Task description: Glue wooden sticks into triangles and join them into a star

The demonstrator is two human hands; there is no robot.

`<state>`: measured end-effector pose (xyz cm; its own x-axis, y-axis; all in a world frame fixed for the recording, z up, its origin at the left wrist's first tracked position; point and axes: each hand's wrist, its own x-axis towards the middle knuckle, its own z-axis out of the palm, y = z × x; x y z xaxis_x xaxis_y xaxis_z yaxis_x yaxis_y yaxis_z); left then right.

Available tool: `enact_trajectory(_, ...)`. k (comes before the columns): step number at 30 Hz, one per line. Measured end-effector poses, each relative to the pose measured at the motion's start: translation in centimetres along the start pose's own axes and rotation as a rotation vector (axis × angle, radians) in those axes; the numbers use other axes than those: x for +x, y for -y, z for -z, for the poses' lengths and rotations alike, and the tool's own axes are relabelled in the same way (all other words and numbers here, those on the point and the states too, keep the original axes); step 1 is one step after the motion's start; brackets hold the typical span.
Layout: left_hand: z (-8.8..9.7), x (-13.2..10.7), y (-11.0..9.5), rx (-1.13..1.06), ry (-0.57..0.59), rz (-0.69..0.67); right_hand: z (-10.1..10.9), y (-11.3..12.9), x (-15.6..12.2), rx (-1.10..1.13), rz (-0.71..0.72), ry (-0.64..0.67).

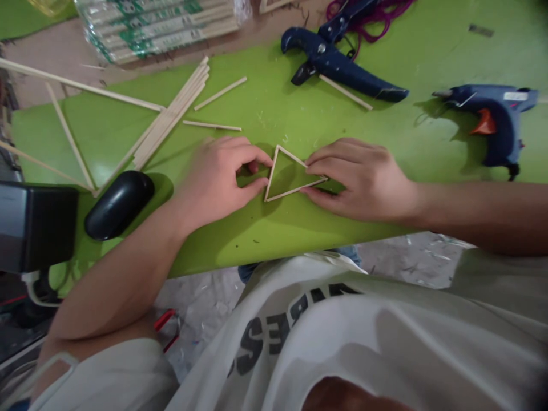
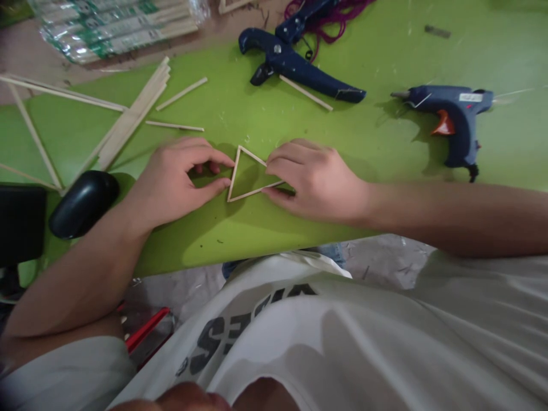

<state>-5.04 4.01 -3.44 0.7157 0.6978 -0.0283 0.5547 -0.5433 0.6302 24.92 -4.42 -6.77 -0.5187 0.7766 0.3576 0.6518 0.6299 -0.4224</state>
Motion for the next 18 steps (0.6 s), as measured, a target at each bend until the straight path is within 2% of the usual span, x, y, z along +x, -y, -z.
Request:
enact_trajectory(8,-0.14,-0.05,0.13,-0.001,-0.008,-0.005,0.10,0.11,0.08,-0.005,-0.019,0.020)
enact_trajectory(18,-0.62,-0.18,0.93,0.009,0.006,-0.029,0.09,0.55,0.43,-0.075,0.026,-0.014)
